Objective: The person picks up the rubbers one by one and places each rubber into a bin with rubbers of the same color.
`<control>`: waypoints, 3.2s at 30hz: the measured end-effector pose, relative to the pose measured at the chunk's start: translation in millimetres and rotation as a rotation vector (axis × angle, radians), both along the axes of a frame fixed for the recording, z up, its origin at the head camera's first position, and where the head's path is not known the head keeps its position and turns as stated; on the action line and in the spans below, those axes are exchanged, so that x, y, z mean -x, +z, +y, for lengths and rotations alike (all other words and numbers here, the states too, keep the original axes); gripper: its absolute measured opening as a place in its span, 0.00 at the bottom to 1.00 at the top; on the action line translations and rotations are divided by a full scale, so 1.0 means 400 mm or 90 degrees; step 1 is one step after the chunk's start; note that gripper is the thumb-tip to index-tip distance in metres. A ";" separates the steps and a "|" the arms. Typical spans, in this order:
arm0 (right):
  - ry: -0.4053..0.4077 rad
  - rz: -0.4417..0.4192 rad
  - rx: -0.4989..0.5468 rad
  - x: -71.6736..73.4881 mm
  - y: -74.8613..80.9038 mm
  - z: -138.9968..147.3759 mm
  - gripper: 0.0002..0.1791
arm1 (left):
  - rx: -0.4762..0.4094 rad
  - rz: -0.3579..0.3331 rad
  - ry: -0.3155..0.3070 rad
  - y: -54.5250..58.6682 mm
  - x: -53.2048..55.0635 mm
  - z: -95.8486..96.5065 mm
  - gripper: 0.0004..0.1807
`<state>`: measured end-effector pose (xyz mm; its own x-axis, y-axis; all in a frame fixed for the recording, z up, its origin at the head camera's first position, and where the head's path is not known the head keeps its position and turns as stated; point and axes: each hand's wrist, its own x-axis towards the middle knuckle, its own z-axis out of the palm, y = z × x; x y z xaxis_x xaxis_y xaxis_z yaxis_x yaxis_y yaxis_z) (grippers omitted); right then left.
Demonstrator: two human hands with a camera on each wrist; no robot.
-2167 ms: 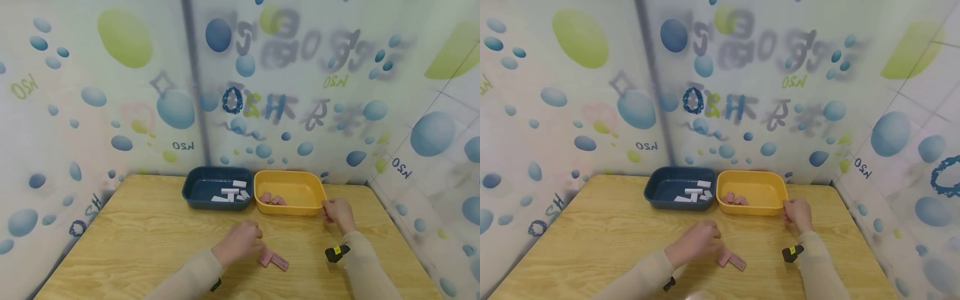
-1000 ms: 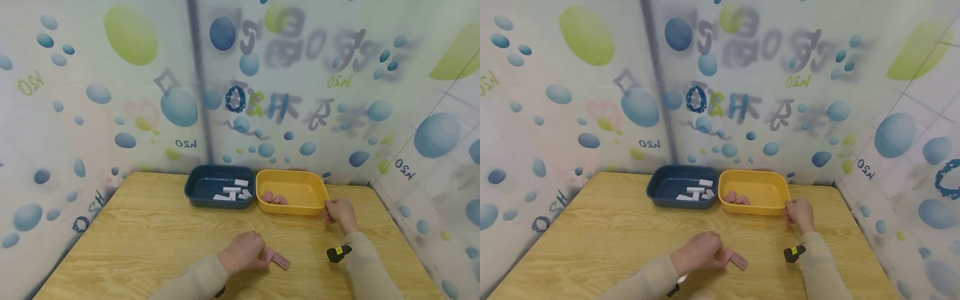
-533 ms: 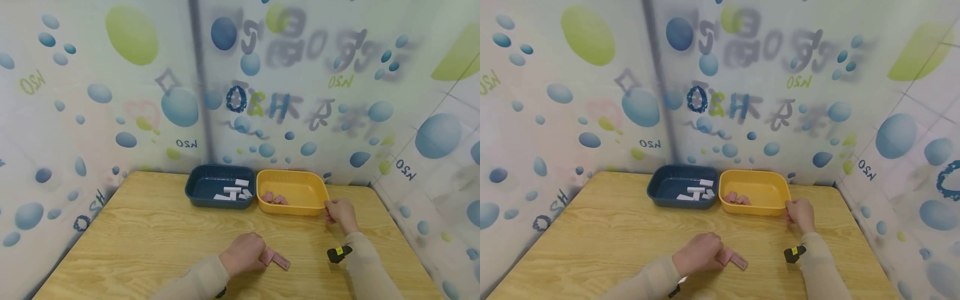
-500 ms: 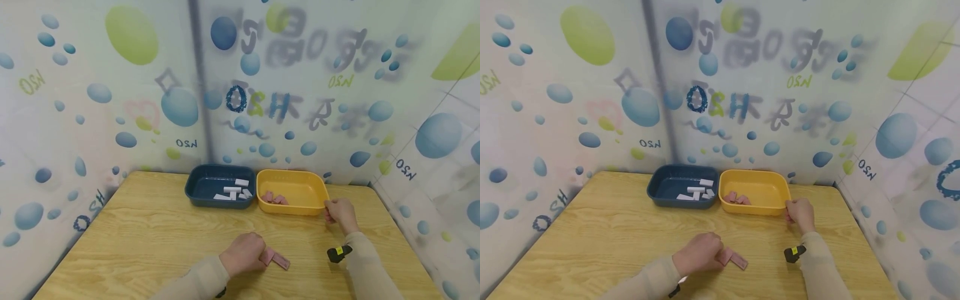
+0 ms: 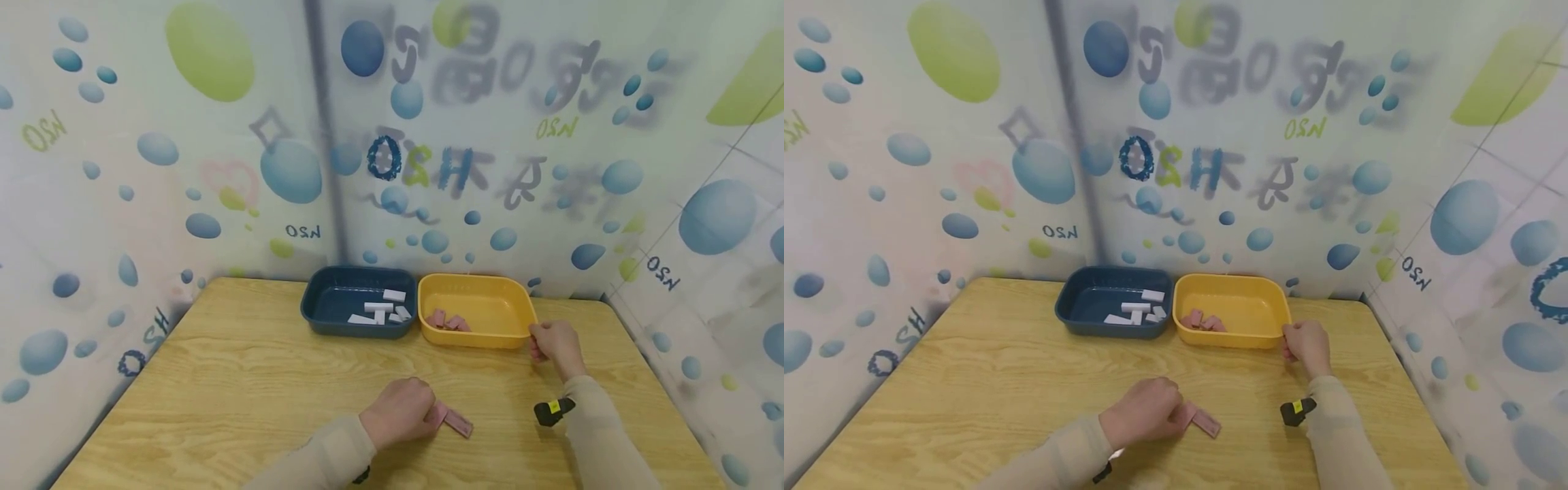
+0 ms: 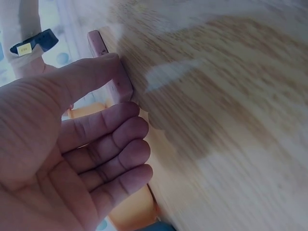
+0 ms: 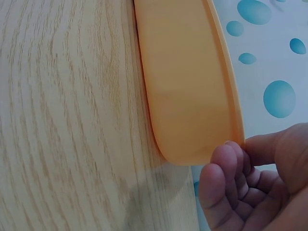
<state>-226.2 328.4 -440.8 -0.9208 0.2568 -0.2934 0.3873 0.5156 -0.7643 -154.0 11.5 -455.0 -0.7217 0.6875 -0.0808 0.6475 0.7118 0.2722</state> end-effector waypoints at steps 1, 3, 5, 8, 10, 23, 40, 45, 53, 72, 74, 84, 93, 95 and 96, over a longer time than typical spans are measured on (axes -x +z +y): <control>0.001 0.003 -0.001 0.000 0.000 0.000 0.18 | 0.001 0.003 0.001 0.000 0.000 0.001 0.15; 0.003 0.009 -0.002 -0.001 0.000 0.000 0.18 | 0.005 0.009 0.003 0.001 -0.001 0.003 0.14; 0.004 0.010 -0.002 -0.001 0.001 0.000 0.18 | 0.009 0.011 0.005 0.001 -0.001 0.005 0.13; 0.004 0.009 -0.002 -0.002 0.001 -0.001 0.18 | 0.017 0.010 0.005 0.001 0.000 0.005 0.12; 0.001 0.008 0.000 -0.002 0.001 -0.003 0.18 | 0.023 0.015 0.001 0.001 0.001 0.005 0.13; -0.002 0.013 -0.005 -0.006 0.000 -0.005 0.18 | 0.007 0.048 -0.011 0.004 0.016 -0.007 0.12; -0.012 0.006 -0.004 -0.005 0.001 -0.007 0.18 | -0.047 0.081 0.034 0.018 0.030 -0.005 0.09; -0.011 0.002 -0.005 -0.005 0.001 -0.007 0.17 | -0.078 0.141 0.025 0.018 0.033 -0.009 0.10; -0.013 0.005 0.004 -0.003 0.003 -0.006 0.18 | -0.114 0.192 0.026 0.025 0.042 -0.006 0.09; 0.002 0.008 -0.001 -0.001 0.000 0.000 0.18 | -0.195 0.265 0.050 0.034 0.079 0.012 0.07; -0.001 0.010 -0.002 -0.001 0.001 -0.001 0.17 | -0.206 0.269 0.052 0.036 0.085 0.015 0.07; -0.008 0.005 -0.005 -0.002 0.000 -0.004 0.17 | -0.232 0.315 0.053 0.037 0.104 0.026 0.05; -0.006 0.002 -0.005 0.003 -0.004 -0.001 0.17 | -0.253 0.316 0.079 0.026 0.129 0.034 0.04; -0.006 0.001 -0.005 0.003 -0.002 -0.001 0.17 | -0.264 0.324 0.081 0.024 0.134 0.037 0.04; -0.005 0.002 -0.004 0.002 -0.002 -0.001 0.17 | -0.266 0.324 0.084 0.024 0.135 0.038 0.04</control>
<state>-227.1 328.1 -441.5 -0.9195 0.2660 -0.2895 0.3896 0.5170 -0.7622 -208.2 26.6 -445.6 -0.6791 0.4907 0.5459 0.6833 0.6942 0.2261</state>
